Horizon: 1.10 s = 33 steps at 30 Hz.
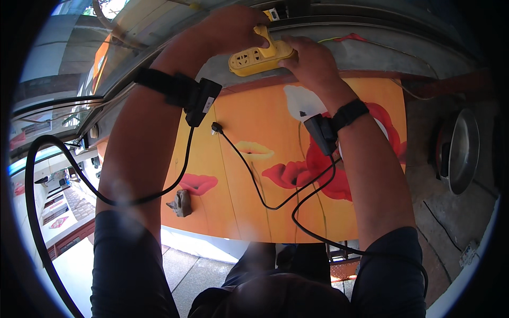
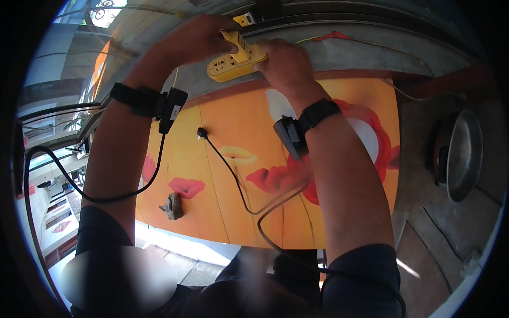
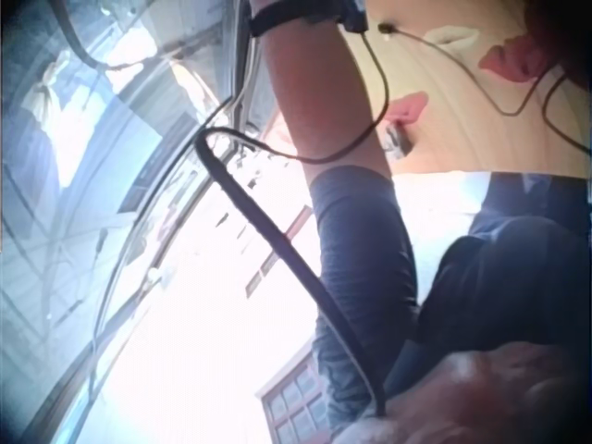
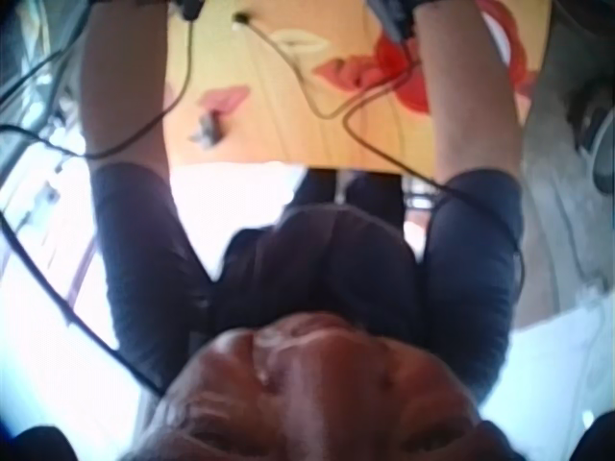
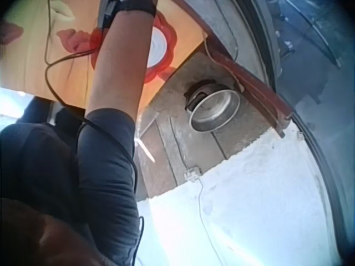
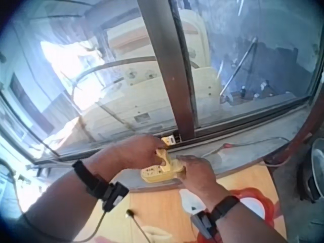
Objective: The person wipes a large yellow panel with a cloth, connects a small white circular fan to a yellow power strip to test it, and then mounts the fan into a red floral-shaped base on the panel while adjusting a metal track at the edge.
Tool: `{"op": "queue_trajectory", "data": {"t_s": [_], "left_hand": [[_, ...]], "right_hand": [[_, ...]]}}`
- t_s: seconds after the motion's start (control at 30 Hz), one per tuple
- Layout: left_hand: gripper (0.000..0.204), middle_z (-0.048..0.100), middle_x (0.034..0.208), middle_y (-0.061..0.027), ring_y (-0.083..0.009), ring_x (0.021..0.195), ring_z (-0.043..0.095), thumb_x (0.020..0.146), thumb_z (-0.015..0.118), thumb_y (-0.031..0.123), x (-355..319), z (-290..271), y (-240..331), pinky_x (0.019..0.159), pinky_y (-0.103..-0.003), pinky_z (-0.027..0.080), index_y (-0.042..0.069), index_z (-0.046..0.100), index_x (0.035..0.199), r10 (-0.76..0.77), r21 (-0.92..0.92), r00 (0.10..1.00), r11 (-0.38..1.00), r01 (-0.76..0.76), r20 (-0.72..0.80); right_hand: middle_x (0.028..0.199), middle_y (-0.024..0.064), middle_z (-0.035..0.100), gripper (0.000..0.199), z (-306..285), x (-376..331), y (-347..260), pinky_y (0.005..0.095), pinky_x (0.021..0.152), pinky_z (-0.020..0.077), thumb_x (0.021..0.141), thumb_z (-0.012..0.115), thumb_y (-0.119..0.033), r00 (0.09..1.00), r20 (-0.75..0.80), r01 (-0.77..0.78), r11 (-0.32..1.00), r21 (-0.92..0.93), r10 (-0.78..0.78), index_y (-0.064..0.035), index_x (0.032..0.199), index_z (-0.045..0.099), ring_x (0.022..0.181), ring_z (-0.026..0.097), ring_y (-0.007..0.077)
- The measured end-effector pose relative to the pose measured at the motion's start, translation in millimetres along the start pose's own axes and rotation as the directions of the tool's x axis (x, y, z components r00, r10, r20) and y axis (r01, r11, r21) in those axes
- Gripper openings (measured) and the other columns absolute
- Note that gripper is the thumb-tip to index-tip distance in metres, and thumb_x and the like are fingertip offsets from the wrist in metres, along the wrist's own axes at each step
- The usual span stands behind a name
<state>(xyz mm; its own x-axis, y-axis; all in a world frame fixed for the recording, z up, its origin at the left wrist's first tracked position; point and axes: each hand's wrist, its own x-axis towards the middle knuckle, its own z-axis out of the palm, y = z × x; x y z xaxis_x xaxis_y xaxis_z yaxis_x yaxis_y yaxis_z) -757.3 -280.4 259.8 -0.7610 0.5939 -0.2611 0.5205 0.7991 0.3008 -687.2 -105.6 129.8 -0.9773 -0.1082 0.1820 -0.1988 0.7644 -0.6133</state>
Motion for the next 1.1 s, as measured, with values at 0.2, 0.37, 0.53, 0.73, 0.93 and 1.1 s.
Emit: {"op": "queue_trajectory", "data": {"t_s": [0.2, 0.37, 0.53, 0.73, 0.93, 1.1], "left_hand": [[0.048, 0.069, 0.107, -0.0218, -0.0347, 0.099, 0.067, 0.077, 0.079, 0.023, 4.9, 8.5, 7.5, 0.088, -0.041, 0.051, 0.002, 0.068, 0.119, 0.043, 0.162, 0.999, 0.986, -0.041, -0.013], [0.044, 0.07, 0.094, -0.0152, -0.0345, 0.092, 0.067, 0.076, 0.078, 0.034, 0.6, 18.3, -2.5, 0.081, -0.044, 0.053, 0.005, 0.07, 0.109, 0.156, 0.233, 0.981, 0.964, -0.126, -0.112], [0.047, 0.069, 0.104, -0.0185, -0.0367, 0.1, 0.065, 0.075, 0.08, 0.024, -4.7, 17.4, 14.9, 0.088, -0.043, 0.051, 0.003, 0.068, 0.115, 0.083, 0.235, 0.994, 0.97, -0.064, -0.071], [0.049, 0.068, 0.102, -0.0194, -0.0379, 0.096, 0.065, 0.073, 0.081, 0.027, -8.3, 19.8, 17.2, 0.085, -0.044, 0.051, 0.003, 0.067, 0.113, 0.082, 0.205, 0.993, 0.977, -0.062, -0.087], [0.048, 0.066, 0.101, -0.017, -0.0376, 0.095, 0.064, 0.073, 0.081, 0.027, -9.6, 29.8, 14.3, 0.083, -0.044, 0.051, 0.003, 0.066, 0.112, 0.062, 0.207, 0.991, 0.978, -0.037, -0.116], [0.047, 0.065, 0.103, -0.0161, -0.0371, 0.096, 0.064, 0.074, 0.08, 0.027, -11.1, 30.7, 14.5, 0.084, -0.044, 0.051, 0.004, 0.066, 0.113, 0.052, 0.205, 0.993, 0.978, -0.029, -0.107]], "right_hand": [[0.116, 0.0097, 0.067, 0.053, 0.9, 0.2, 0.7, 0.0409, 0.092, 0.0518, 0.081, 0.076, -0.032, 1.0, 0.008, -0.004, 1.0, -0.003, 0.004, -0.0157, 0.13, 0.062, 0.102, 0.067, 0.0292], [0.116, 0.0097, 0.067, 0.055, -1.5, 0.8, -3.1, 0.0413, 0.093, 0.0514, 0.081, 0.076, -0.031, 1.0, 0.021, -0.006, 1.0, 0.004, 0.006, -0.0163, 0.132, 0.061, 0.103, 0.067, 0.0292], [0.115, 0.0095, 0.068, 0.056, -3.4, 0.1, -1.8, 0.0418, 0.093, 0.0511, 0.08, 0.077, -0.031, 0.999, 0.048, -0.025, 0.999, -0.023, 0.026, -0.0168, 0.132, 0.061, 0.103, 0.066, 0.0293], [0.117, 0.009, 0.067, 0.056, -5.3, 0.4, -1.4, 0.042, 0.093, 0.051, 0.08, 0.078, -0.03, 0.999, 0.045, -0.014, 1.0, 0.004, 0.014, -0.0168, 0.132, 0.061, 0.104, 0.066, 0.03], [0.12, 0.0088, 0.066, 0.056, -7.0, 1.4, -5.8, 0.0413, 0.094, 0.0511, 0.08, 0.078, -0.03, 0.997, 0.067, -0.042, 0.999, -0.027, 0.044, -0.0167, 0.131, 0.061, 0.106, 0.065, 0.0303], [0.119, 0.0095, 0.067, 0.055, -4.6, 0.9, -0.7, 0.0411, 0.093, 0.0517, 0.08, 0.078, -0.029, 0.998, 0.06, -0.007, 1.0, -0.026, 0.009, -0.0165, 0.131, 0.061, 0.106, 0.065, 0.0305]]}}
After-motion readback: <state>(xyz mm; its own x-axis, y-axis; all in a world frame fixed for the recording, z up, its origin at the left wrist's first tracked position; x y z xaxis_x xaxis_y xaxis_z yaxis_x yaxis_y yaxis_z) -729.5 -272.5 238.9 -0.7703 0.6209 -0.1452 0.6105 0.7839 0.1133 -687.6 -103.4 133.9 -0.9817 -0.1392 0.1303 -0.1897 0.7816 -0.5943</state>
